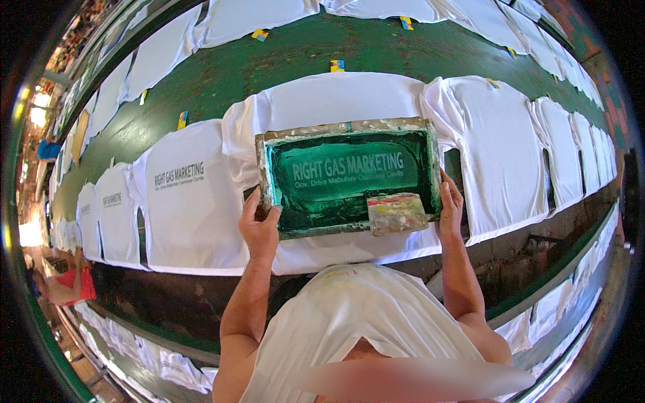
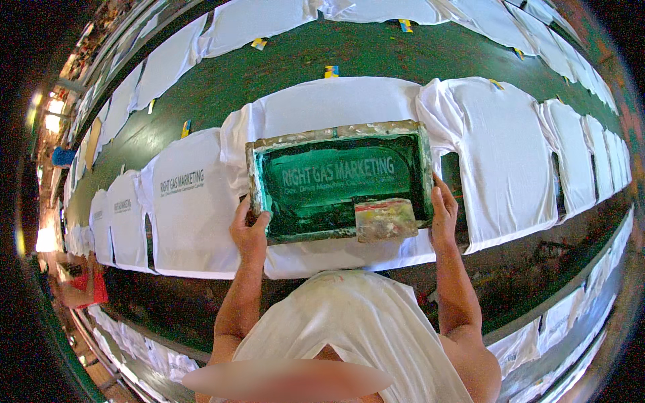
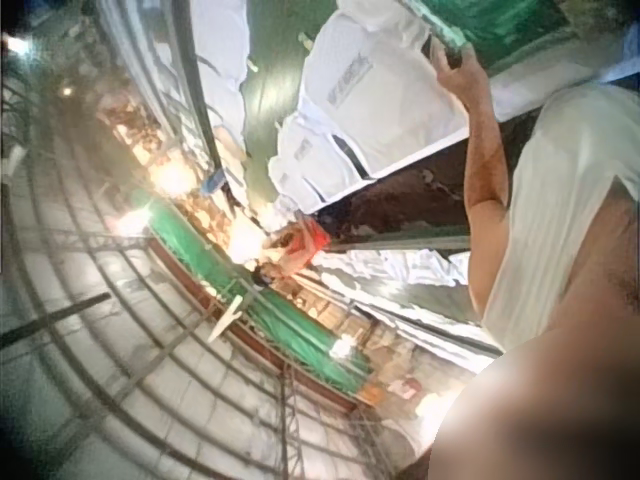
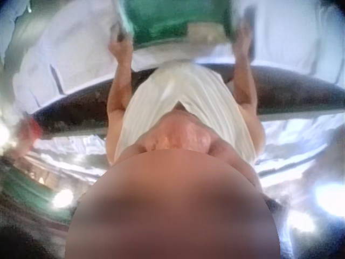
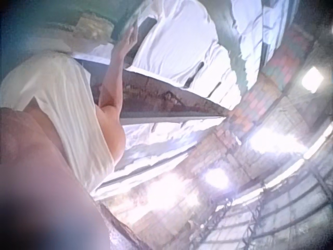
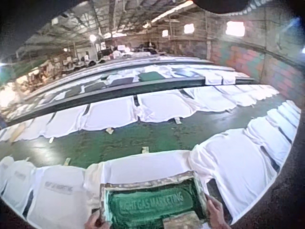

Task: The person uses a squeegee to spread green ink across a screen printing frame and presses it onto a white t-shirt to transfer the design. The process is repeated on multiple shirts laid out on a green work surface.

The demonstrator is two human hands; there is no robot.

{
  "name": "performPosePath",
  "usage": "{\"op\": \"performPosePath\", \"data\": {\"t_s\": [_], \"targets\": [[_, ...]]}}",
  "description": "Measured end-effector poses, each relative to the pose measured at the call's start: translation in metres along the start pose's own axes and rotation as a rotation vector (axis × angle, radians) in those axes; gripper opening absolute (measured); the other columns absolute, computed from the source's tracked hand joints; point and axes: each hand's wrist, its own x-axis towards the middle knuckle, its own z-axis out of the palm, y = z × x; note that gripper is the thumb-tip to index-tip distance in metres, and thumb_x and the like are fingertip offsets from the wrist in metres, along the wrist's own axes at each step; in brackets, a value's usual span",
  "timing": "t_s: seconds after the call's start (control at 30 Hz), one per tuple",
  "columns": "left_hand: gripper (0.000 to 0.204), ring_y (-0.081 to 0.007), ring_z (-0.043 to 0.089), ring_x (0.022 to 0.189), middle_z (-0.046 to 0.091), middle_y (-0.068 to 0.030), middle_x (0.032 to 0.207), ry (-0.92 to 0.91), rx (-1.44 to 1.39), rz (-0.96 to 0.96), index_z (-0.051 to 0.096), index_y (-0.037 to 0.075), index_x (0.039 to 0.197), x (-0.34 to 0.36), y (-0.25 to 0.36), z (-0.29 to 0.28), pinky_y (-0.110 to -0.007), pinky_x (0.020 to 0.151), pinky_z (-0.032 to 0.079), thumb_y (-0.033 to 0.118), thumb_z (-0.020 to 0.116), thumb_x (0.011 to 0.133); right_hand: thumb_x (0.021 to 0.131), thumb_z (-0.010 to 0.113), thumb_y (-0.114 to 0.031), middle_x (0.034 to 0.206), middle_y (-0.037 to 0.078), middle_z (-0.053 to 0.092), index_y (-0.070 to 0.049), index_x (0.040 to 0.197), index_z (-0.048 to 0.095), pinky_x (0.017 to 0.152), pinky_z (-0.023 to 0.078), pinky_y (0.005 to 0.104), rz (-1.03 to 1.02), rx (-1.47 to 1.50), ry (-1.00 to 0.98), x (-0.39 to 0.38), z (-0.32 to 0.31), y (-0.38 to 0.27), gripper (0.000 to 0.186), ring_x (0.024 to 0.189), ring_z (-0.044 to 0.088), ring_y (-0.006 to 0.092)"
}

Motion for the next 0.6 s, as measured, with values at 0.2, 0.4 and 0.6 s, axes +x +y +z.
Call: {"op": "performPosePath", "data": {"t_s": [0.2,0.4,0.6], "targets": [[0.062,-0.0182,0.072,0.115,0.076,-0.0103,0.135,0.024,-0.045,0.064,0.072,-0.005,0.149,0.046,0.006,0.029,-0.034,0.105,0.057,-0.006,0.082,0.088,0.121,0.059,-0.032,0.154,0.013,0.07,0.006,0.162,0.06,0.124,0.044,0.0362,-0.061,-0.097,0.063,0.04,0.011,-0.007,0.055,0.14,0.063,0.0193],[0.065,-0.0188,0.072,0.121,0.07,-0.0123,0.145,-0.011,-0.127,0.044,0.068,-0.006,0.152,0.086,0.0,0.045,-0.032,0.105,0.059,-0.012,0.08,0.089,0.122,0.057,-0.041,0.156,0.014,0.068,0.008,0.162,0.057,0.125,0.042,0.035,-0.089,-0.173,0.051,0.085,0.022,-0.006,0.064,0.142,0.061,0.0203],[0.065,-0.019,0.071,0.124,0.07,-0.0125,0.146,0.001,-0.07,0.004,0.067,-0.007,0.153,0.105,0.002,0.052,-0.033,0.107,0.058,-0.014,0.079,0.089,0.123,0.053,-0.028,0.152,0.014,0.07,0.006,0.159,0.062,0.123,0.043,0.0344,-0.082,-0.365,0.076,0.109,0.025,-0.001,0.05,0.138,0.063,0.0203]]}}
